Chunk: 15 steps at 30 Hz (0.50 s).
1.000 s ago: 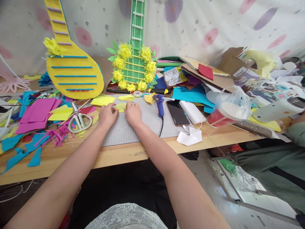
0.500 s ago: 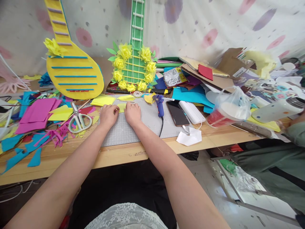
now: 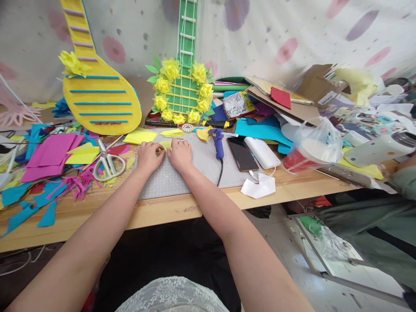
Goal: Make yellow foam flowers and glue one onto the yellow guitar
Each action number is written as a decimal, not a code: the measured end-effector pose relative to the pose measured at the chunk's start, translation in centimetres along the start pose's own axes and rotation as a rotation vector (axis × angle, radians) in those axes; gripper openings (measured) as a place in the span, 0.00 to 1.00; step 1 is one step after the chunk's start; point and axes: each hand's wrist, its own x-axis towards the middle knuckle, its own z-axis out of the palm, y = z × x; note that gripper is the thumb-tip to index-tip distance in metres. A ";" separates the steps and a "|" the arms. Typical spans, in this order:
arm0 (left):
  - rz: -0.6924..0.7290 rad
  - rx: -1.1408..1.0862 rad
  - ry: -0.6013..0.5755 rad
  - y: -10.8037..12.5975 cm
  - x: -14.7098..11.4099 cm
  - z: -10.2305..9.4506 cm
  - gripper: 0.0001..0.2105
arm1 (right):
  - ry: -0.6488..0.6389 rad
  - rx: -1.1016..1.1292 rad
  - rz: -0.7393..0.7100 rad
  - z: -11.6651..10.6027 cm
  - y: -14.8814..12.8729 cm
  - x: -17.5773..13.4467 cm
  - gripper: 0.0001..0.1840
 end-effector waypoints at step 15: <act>-0.063 -0.051 0.005 -0.1 -0.1 -0.2 0.15 | -0.029 -0.019 0.011 -0.4 0.7 -0.1 0.14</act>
